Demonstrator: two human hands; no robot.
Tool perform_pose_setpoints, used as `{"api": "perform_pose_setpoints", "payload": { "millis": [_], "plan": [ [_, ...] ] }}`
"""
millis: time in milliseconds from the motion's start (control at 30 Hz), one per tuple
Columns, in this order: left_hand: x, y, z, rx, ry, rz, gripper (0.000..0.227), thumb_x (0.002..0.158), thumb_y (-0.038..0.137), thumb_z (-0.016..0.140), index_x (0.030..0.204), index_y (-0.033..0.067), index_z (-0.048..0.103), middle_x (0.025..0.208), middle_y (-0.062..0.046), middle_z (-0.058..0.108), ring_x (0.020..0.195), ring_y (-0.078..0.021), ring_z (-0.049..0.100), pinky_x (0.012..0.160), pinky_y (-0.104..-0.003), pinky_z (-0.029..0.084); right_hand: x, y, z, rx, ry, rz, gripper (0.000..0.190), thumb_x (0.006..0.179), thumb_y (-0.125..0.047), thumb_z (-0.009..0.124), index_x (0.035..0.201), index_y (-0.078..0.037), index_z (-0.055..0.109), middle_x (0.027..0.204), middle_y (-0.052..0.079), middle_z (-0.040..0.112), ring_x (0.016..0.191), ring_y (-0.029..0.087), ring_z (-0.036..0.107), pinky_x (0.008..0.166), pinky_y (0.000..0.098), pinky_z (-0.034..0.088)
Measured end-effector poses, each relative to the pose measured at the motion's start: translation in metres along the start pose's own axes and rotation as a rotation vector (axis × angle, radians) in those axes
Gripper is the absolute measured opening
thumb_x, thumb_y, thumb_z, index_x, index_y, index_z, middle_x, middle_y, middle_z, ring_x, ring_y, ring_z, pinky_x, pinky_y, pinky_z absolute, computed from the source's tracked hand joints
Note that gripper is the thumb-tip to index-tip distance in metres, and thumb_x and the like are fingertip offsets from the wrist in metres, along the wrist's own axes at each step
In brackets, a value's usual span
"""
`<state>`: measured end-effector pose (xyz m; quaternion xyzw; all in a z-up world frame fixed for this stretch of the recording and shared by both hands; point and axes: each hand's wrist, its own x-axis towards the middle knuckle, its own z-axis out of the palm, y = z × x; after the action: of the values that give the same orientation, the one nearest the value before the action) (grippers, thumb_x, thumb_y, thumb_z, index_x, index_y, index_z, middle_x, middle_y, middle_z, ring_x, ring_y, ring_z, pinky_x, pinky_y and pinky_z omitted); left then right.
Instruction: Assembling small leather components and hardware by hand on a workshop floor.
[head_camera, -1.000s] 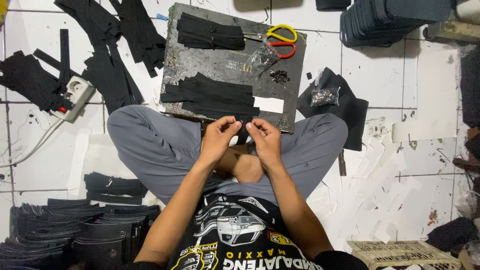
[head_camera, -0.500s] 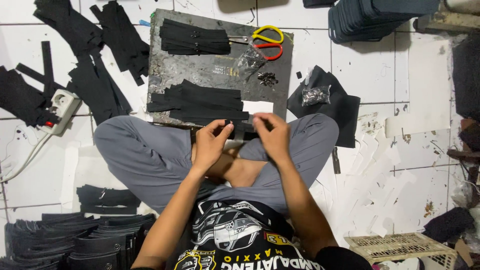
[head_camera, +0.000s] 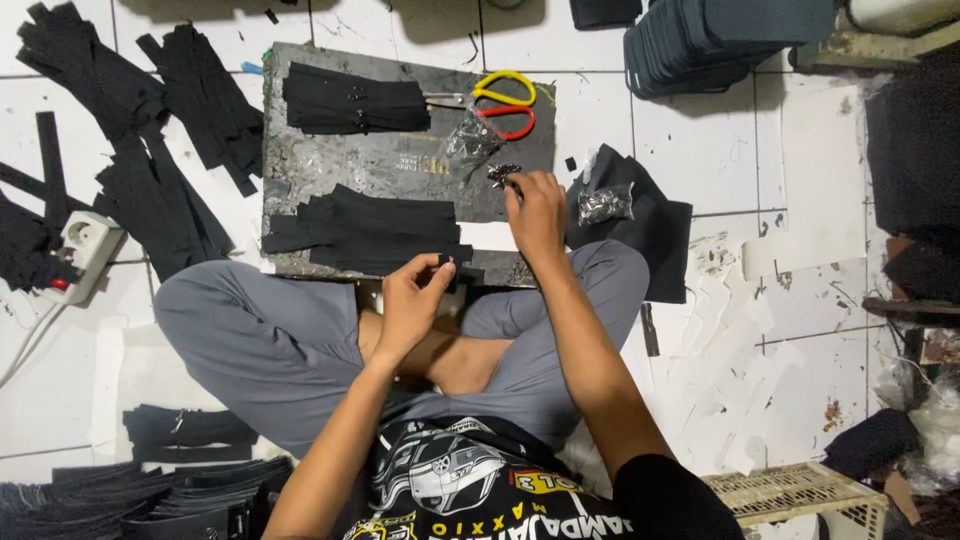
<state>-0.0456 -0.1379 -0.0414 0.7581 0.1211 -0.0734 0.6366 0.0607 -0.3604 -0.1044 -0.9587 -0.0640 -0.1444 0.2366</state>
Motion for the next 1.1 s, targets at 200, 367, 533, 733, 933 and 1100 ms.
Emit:
{"api": "perform_pose_setpoints", "payload": {
  "millis": [200, 367, 533, 733, 933, 1100],
  "plan": [
    [0.008, -0.004, 0.016, 0.002, -0.016, -0.006, 0.010, 0.091, 0.013, 0.076, 0.099, 0.0126, 0.082, 0.080, -0.011, 0.078, 0.076, -0.0164, 0.069, 0.065, -0.036, 0.057, -0.005, 0.002, 0.003, -0.001, 0.070, -0.053, 0.012, 0.086, -0.012, 0.078, 0.096, -0.013, 0.071, 0.085, 0.001, 0.062, 0.087, 0.023, 0.062, 0.078, 0.0381, 0.048],
    [0.017, 0.004, 0.024, 0.002, -0.031, -0.004, 0.010, 0.091, 0.012, 0.076, 0.098, 0.0115, 0.082, 0.080, -0.011, 0.078, 0.075, -0.0173, 0.069, 0.065, -0.036, 0.057, -0.018, -0.028, -0.023, 0.358, 0.135, 0.146, 0.008, 0.092, -0.011, 0.074, 0.100, -0.012, 0.073, 0.087, 0.005, 0.068, 0.082, 0.022, 0.065, 0.074, 0.0353, 0.050],
    [0.018, 0.018, 0.027, -0.005, -0.045, 0.002, 0.010, 0.092, 0.013, 0.075, 0.099, 0.0107, 0.082, 0.079, -0.011, 0.078, 0.075, -0.0170, 0.068, 0.065, -0.036, 0.057, -0.039, -0.054, -0.045, 1.146, 0.044, 0.564, 0.016, 0.099, -0.015, 0.062, 0.107, -0.006, 0.073, 0.090, 0.006, 0.074, 0.084, 0.013, 0.065, 0.075, 0.0244, 0.052],
    [0.009, 0.025, 0.022, -0.016, -0.042, 0.012, 0.010, 0.091, 0.011, 0.075, 0.098, 0.0097, 0.081, 0.079, -0.011, 0.077, 0.075, -0.0162, 0.068, 0.066, -0.035, 0.056, -0.073, -0.054, -0.038, 1.780, 0.027, 0.641, 0.015, 0.099, -0.010, 0.060, 0.108, 0.002, 0.061, 0.095, 0.022, 0.070, 0.086, 0.026, 0.071, 0.081, 0.0344, 0.057],
    [-0.007, 0.031, 0.001, -0.036, 0.000, 0.044, 0.010, 0.092, 0.011, 0.074, 0.099, 0.0103, 0.081, 0.082, -0.010, 0.078, 0.079, -0.0144, 0.068, 0.069, -0.035, 0.058, -0.081, -0.087, -0.047, 1.821, -0.055, 0.701, 0.012, 0.096, -0.005, 0.064, 0.106, 0.000, 0.061, 0.090, 0.015, 0.067, 0.081, 0.020, 0.066, 0.077, 0.0312, 0.053],
    [-0.015, 0.030, -0.018, -0.021, 0.040, 0.075, 0.011, 0.091, 0.010, 0.074, 0.100, 0.0093, 0.081, 0.085, -0.013, 0.078, 0.083, -0.0184, 0.072, 0.073, -0.036, 0.058, -0.087, -0.103, -0.037, 1.722, -0.075, 0.752, 0.016, 0.097, -0.005, 0.066, 0.111, 0.003, 0.065, 0.089, 0.018, 0.072, 0.077, 0.019, 0.071, 0.074, 0.0262, 0.059]
  ]
}}
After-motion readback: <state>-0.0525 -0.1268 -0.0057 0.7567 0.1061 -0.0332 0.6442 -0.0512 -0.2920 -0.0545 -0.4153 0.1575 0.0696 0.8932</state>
